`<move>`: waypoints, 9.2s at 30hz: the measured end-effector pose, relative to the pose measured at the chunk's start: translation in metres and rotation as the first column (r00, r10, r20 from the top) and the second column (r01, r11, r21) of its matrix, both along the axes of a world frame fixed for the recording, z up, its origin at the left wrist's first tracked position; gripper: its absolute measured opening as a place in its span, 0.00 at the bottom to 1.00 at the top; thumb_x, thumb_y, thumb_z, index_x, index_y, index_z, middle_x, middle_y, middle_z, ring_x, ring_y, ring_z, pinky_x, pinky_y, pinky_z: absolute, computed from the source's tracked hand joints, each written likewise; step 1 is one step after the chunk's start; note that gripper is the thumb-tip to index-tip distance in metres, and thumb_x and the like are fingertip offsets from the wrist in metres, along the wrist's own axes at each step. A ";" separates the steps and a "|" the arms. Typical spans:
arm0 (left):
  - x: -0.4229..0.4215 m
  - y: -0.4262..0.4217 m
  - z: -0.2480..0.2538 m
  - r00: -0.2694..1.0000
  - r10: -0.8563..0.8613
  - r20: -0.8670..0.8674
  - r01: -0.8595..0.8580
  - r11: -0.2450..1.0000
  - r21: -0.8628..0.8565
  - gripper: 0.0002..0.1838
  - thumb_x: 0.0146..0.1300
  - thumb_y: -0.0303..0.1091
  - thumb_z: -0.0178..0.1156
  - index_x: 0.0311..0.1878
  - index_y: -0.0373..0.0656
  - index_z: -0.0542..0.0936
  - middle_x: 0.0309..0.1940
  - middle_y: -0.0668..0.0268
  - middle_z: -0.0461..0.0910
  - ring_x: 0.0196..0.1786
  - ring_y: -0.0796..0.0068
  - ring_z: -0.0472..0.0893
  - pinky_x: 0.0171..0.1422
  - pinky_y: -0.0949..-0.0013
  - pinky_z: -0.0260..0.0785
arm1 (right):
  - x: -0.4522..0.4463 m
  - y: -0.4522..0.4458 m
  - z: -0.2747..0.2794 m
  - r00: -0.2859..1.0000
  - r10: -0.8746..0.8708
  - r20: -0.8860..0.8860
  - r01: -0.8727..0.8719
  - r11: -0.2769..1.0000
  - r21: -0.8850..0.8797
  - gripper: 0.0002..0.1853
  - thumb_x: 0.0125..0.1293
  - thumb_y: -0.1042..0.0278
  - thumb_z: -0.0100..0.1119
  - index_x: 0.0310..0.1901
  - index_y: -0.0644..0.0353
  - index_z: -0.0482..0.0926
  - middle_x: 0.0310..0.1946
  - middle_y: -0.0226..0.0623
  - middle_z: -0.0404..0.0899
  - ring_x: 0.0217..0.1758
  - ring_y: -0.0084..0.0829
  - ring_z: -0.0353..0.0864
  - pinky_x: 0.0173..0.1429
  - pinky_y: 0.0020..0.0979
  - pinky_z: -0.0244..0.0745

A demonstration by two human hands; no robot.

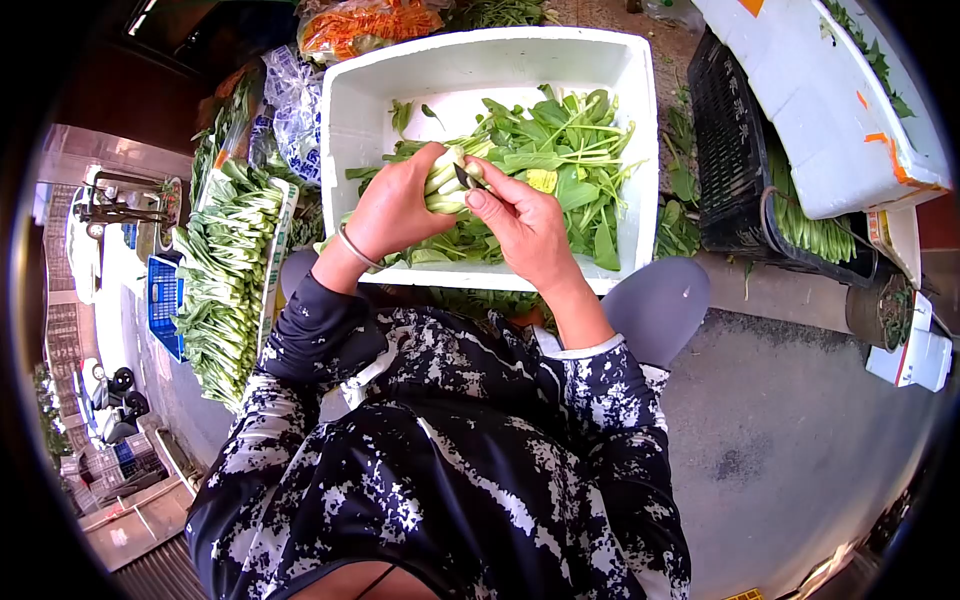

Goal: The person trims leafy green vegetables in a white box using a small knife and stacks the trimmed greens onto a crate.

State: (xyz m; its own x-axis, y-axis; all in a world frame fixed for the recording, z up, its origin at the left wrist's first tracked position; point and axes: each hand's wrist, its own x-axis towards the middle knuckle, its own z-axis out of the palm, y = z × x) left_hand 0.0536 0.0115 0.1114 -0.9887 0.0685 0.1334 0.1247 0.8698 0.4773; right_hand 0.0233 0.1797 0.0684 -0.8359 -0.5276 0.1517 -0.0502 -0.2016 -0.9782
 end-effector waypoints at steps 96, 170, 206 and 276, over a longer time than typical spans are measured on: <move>-0.033 -0.048 -0.027 0.839 0.497 -0.221 -0.058 0.487 0.872 0.13 0.50 0.21 0.64 0.35 0.41 0.69 0.26 0.70 0.75 0.25 0.81 0.75 0.31 0.77 0.70 | -0.027 0.082 -0.089 0.865 -0.459 -0.203 0.462 0.567 0.682 0.26 0.56 0.61 0.64 0.54 0.65 0.72 0.37 0.42 0.80 0.34 0.28 0.81 0.41 0.33 0.74; 0.222 -0.275 -0.054 0.260 0.908 -0.327 -0.950 0.302 0.084 0.31 0.46 0.36 0.63 0.56 0.38 0.70 0.52 0.53 0.66 0.56 0.59 0.67 0.57 0.68 0.63 | -0.068 0.025 -0.067 0.867 0.344 0.361 -0.487 0.743 0.460 0.15 0.60 0.66 0.59 0.44 0.67 0.77 0.31 0.36 0.80 0.24 0.18 0.74 0.31 0.19 0.69; -0.136 -0.039 -0.196 0.731 0.224 0.644 0.010 0.941 -0.338 0.41 0.42 0.50 0.66 0.60 0.45 0.64 0.53 0.60 0.74 0.57 0.62 0.72 0.65 0.41 0.49 | -0.104 0.012 -0.087 0.972 0.221 -0.084 -0.074 0.622 0.780 0.16 0.55 0.57 0.60 0.43 0.55 0.80 0.30 0.42 0.81 0.33 0.39 0.80 0.39 0.35 0.74; -0.007 -0.036 0.033 0.945 -0.276 0.173 0.179 0.884 0.433 0.16 0.46 0.26 0.61 0.41 0.37 0.75 0.27 0.68 0.77 0.31 0.82 0.74 0.37 0.75 0.69 | -0.002 -0.015 0.030 0.996 0.087 -0.020 -0.088 0.993 -0.082 0.22 0.64 0.66 0.56 0.57 0.67 0.69 0.43 0.36 0.78 0.39 0.16 0.74 0.44 0.17 0.68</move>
State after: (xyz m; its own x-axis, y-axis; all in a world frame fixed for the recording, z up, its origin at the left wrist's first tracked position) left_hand 0.0466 -0.0244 0.1442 -0.9588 0.2832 -0.0238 0.1431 0.5536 0.8204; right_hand 0.0213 0.1649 0.0984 -0.7839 -0.5838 0.2113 -0.0447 -0.2863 -0.9571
